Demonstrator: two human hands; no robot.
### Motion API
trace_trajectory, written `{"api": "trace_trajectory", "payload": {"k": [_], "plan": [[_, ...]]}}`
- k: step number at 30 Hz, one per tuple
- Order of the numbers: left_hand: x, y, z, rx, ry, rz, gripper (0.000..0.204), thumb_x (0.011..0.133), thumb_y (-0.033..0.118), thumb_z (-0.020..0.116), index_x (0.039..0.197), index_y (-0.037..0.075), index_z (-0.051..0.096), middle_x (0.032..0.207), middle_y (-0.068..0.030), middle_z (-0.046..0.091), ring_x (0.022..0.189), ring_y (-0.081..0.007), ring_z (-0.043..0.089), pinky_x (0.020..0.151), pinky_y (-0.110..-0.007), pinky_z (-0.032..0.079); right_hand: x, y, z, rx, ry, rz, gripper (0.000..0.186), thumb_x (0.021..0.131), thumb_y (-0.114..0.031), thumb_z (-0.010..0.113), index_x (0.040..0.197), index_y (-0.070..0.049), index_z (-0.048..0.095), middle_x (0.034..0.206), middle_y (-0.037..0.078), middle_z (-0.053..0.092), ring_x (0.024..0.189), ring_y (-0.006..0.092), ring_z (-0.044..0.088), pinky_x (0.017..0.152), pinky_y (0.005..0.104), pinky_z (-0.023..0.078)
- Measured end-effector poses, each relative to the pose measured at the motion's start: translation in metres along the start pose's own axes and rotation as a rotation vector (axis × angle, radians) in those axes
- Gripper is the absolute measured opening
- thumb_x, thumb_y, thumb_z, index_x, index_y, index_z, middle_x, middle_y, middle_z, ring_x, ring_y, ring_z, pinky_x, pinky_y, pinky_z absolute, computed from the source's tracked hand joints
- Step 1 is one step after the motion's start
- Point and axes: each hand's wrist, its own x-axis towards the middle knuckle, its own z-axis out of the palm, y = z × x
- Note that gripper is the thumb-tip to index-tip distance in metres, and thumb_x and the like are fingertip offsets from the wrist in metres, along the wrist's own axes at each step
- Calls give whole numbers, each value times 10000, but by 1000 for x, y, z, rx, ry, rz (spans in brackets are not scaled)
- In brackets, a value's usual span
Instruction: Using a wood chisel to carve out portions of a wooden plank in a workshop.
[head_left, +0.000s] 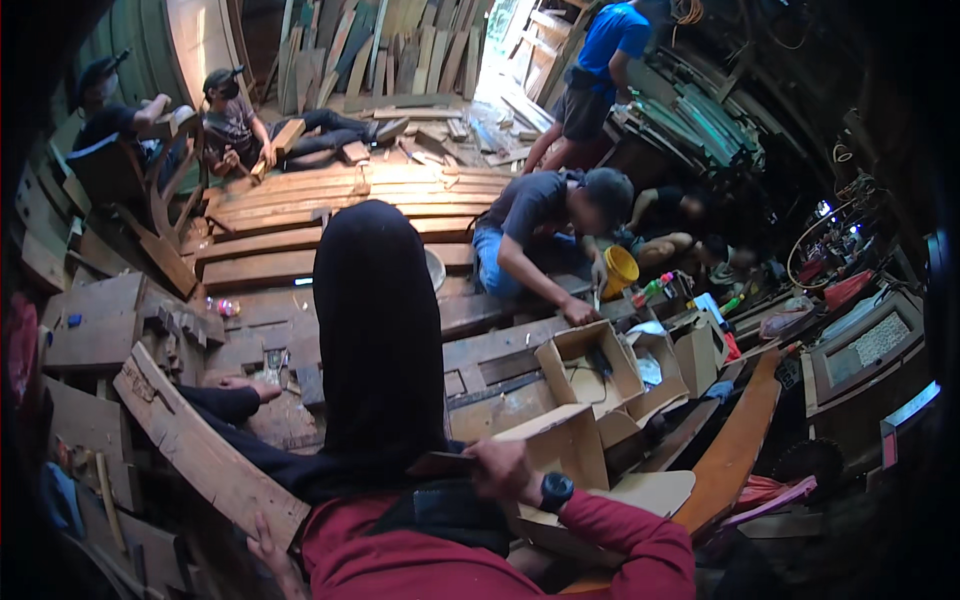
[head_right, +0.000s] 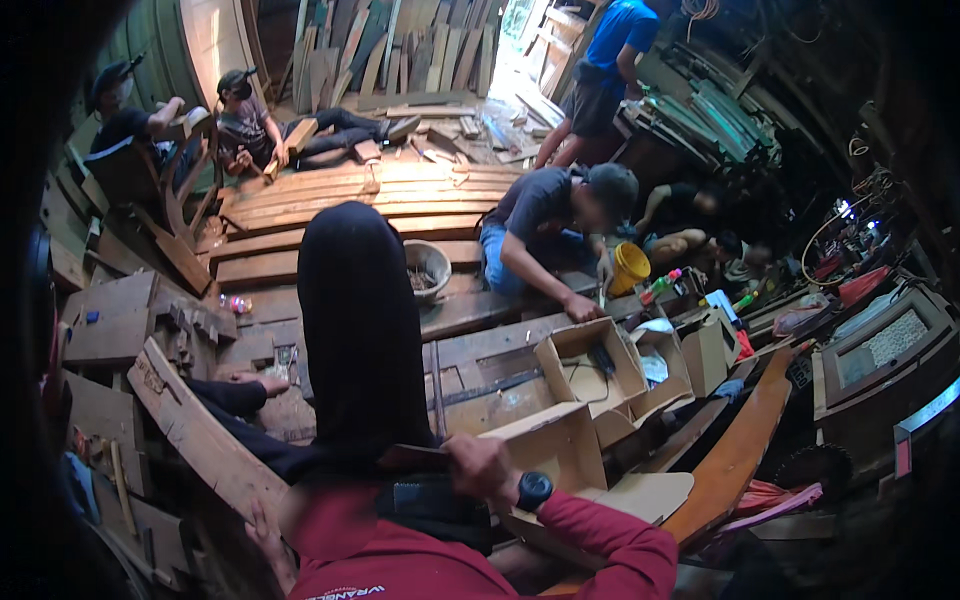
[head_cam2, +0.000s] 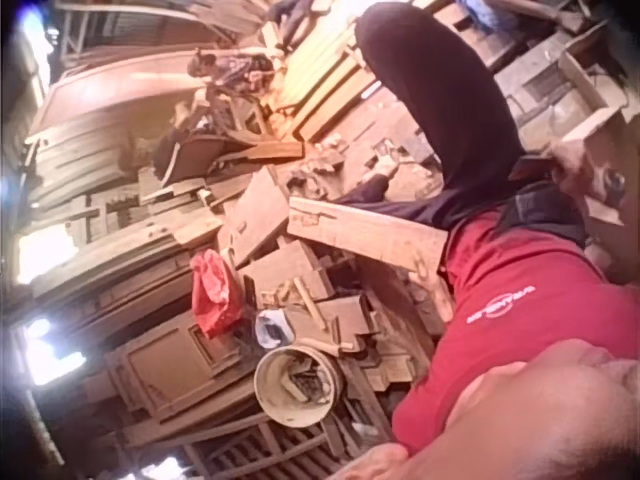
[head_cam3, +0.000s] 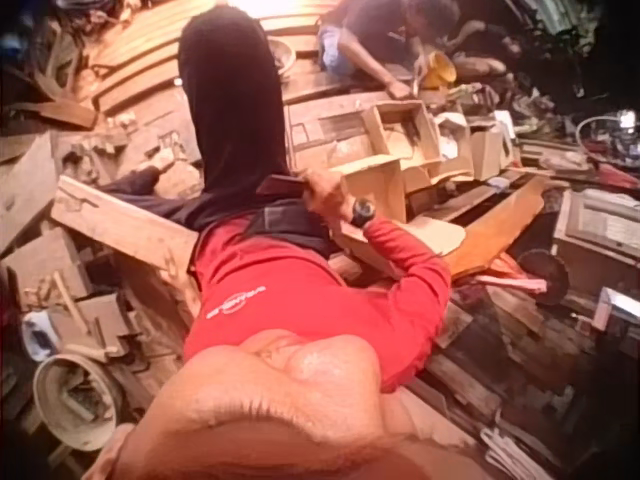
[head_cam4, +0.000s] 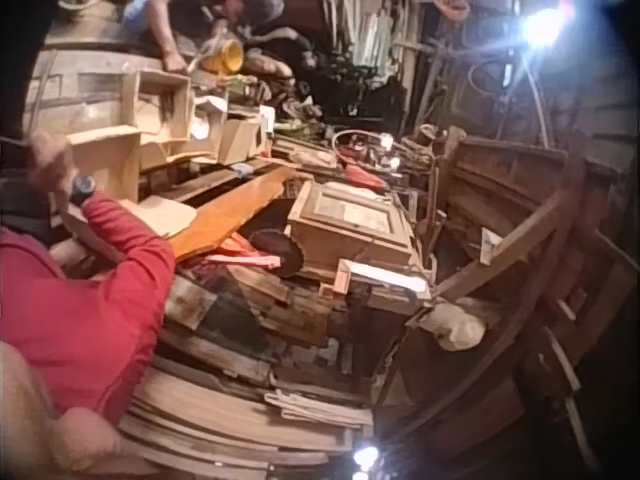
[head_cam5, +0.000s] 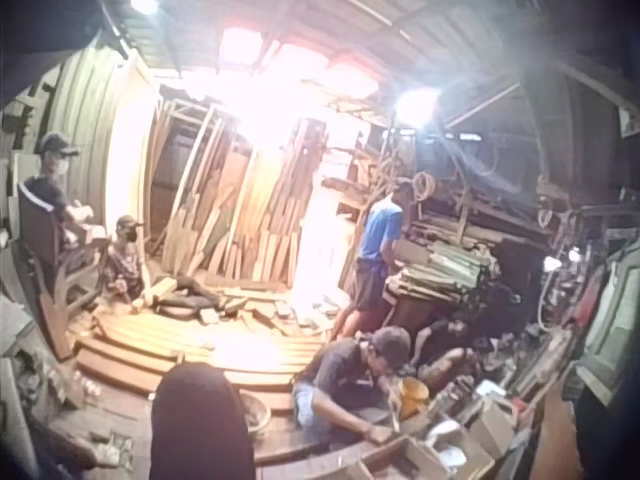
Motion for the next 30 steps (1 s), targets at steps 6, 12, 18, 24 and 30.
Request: {"api": "trace_trajectory", "payload": {"k": [6,12,18,24,30], "plan": [[-17,29,29,-6,-46,50,524,943,378,636,1234,-40,513,968,-111,642,660,-161,631,406,-251,426,-34,79,-22,-257,-213,504,205,747,-61,613,951,-59,612,813,199,649,730,404,640,639,478,505],[-21,36,34,-27,-44,46,512,932,376,656,1203,-30,504,981,-121,631,664,-175,638,408,-255,430,-32,100,-43,-252,-292,709,219,782,-116,605,987,-36,610,785,217,653,727,420,640,660,526,496],[-10,17,14,17,50,-18,614,905,397,684,1236,-52,426,1010,-154,621,727,-202,652,491,-280,493,37,73,-39,-101,206,493,159,811,-90,712,844,-28,570,617,151,595,558,313,618,542,407,458],[4,-11,9,-11,76,75,666,889,385,701,1279,-78,425,1149,-181,585,977,-259,624,820,-358,528,144,24,-47,157,341,142,332,863,20,701,1143,-1,523,801,91,692,624,126,679,523,261,524],[7,-18,24,-64,124,129,667,875,356,715,1315,-66,443,1238,-179,571,1047,-253,608,872,-356,522,238,-62,-9,415,168,-227,571,795,-26,762,1312,-31,520,898,190,686,739,281,717,609,360,555]]}}
